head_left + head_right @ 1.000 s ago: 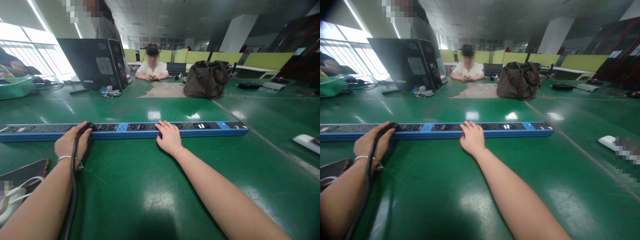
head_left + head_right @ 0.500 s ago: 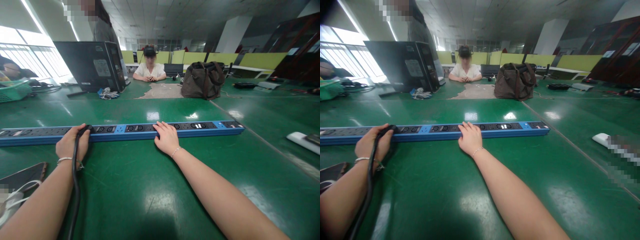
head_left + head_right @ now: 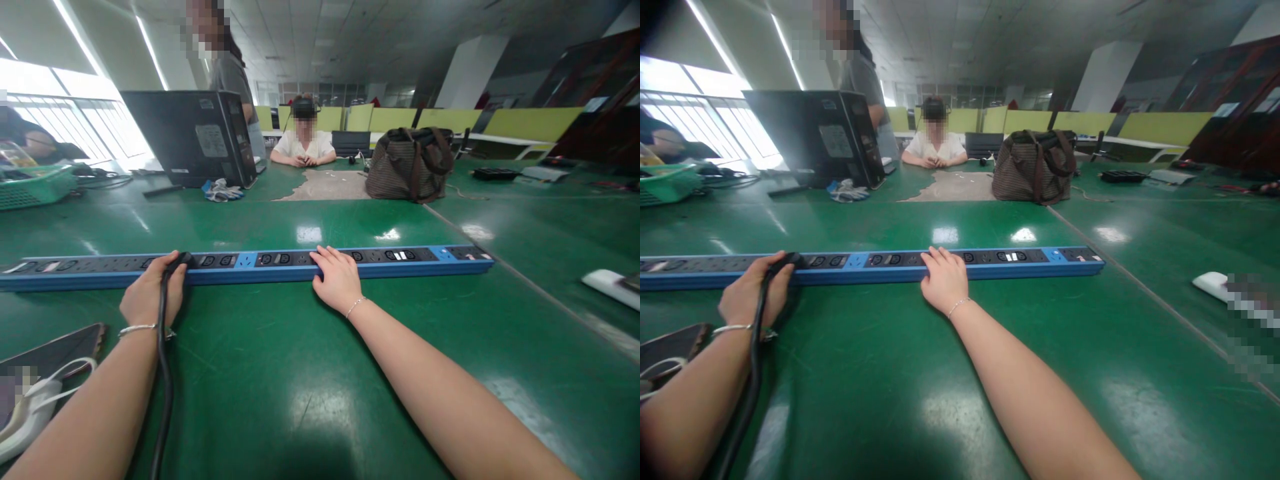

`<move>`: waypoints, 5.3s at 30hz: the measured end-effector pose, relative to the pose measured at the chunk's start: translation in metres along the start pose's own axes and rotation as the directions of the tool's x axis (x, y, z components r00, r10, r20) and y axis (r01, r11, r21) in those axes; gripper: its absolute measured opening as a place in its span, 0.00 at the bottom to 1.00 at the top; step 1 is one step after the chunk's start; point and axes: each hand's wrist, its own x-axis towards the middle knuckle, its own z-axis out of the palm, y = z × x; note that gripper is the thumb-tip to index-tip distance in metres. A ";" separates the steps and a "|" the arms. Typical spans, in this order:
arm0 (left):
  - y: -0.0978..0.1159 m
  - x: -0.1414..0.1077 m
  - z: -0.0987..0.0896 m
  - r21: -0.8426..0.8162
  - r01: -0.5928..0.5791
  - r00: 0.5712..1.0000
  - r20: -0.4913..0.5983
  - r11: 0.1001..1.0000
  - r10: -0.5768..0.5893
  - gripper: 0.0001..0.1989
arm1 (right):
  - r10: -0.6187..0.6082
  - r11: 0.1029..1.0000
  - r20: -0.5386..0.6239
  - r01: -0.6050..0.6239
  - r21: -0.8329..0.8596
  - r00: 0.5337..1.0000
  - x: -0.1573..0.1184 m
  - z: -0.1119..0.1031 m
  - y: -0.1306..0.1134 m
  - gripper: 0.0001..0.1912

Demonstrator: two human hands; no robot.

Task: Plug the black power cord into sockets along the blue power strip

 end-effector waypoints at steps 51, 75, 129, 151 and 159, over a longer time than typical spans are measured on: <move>0.063 -0.042 0.015 -0.018 -0.622 0.783 -0.047 0.783 0.620 0.21 | 0.007 1.000 0.014 -0.007 0.007 1.000 0.000 -0.001 0.000 0.25; 0.059 -0.037 0.017 0.037 -0.728 0.678 -0.116 0.685 0.726 0.20 | 0.014 1.000 0.025 -0.015 0.019 1.000 0.000 0.000 0.000 0.28; 0.157 -0.079 0.025 -0.054 -0.795 0.605 0.005 0.604 0.796 0.21 | 0.015 0.999 -0.006 -0.015 0.046 1.000 -0.001 0.002 -0.001 0.26; 0.147 -0.085 0.037 -0.006 -0.847 0.529 -0.121 0.532 0.840 0.21 | 0.019 0.999 0.003 -0.019 0.048 1.000 -0.001 0.001 -0.001 0.27; 0.139 -0.086 0.038 0.024 -0.874 0.481 -0.089 0.485 0.872 0.20 | 0.028 0.999 -0.001 -0.028 0.043 1.000 -0.001 0.001 -0.001 0.26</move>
